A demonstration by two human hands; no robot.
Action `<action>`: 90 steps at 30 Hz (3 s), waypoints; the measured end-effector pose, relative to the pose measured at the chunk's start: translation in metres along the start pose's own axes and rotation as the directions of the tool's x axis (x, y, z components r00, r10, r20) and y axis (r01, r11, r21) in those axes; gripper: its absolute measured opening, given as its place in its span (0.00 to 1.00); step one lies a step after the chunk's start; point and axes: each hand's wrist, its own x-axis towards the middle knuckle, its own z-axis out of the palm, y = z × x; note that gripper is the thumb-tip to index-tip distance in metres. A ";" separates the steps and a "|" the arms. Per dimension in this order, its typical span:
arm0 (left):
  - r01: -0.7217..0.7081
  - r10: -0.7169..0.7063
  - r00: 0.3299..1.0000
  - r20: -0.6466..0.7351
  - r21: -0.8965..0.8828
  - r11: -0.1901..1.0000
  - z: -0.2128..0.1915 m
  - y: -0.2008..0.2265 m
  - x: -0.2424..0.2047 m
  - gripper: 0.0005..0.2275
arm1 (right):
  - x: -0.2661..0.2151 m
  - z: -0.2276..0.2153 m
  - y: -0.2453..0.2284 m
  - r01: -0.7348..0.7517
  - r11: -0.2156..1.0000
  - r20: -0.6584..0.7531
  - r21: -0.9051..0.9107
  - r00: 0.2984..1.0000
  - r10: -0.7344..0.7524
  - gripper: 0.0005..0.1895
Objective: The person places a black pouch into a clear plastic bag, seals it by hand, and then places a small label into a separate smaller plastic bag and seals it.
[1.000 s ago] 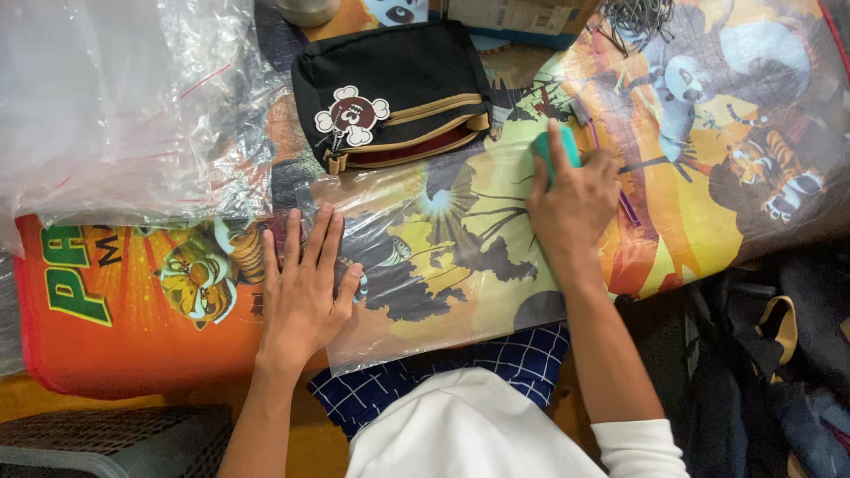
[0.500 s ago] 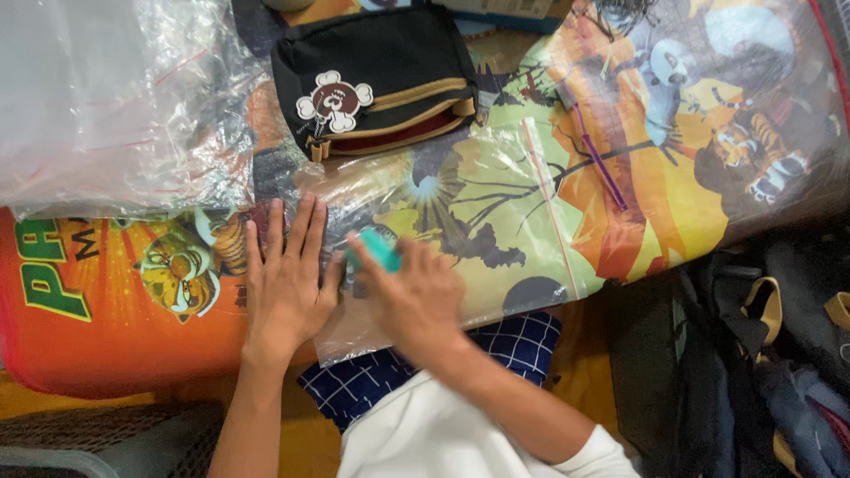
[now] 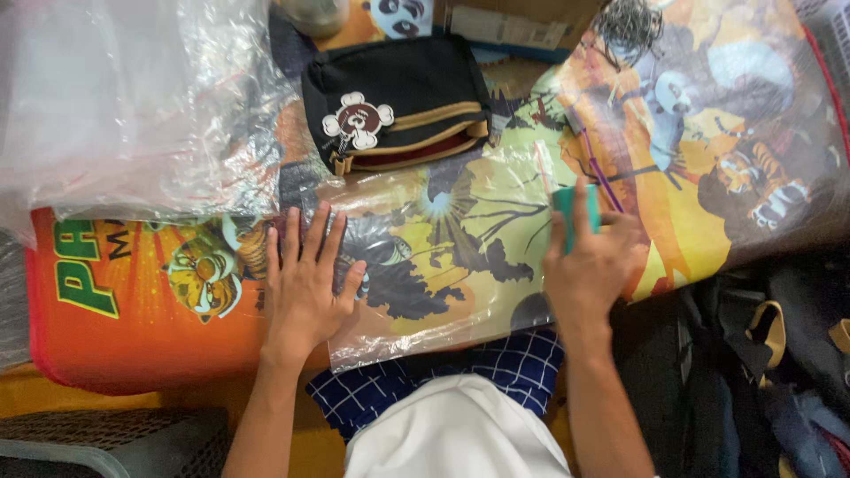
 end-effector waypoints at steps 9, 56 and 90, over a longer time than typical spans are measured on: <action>-0.021 0.020 0.999 0.045 0.025 0.999 0.000 -0.005 0.000 0.27 | -0.102 0.017 -0.148 0.469 0.826 -0.024 0.312 0.873 -0.486 0.25; -0.019 0.017 0.999 0.048 0.038 0.999 -0.003 -0.006 0.000 0.34 | -0.091 -0.012 -0.106 0.361 0.826 0.037 0.433 0.908 -0.417 0.24; 0.008 -0.005 0.999 0.041 -0.074 0.997 0.000 -0.044 0.068 0.09 | 0.106 0.051 0.002 0.210 0.935 0.446 0.286 0.834 -0.324 0.45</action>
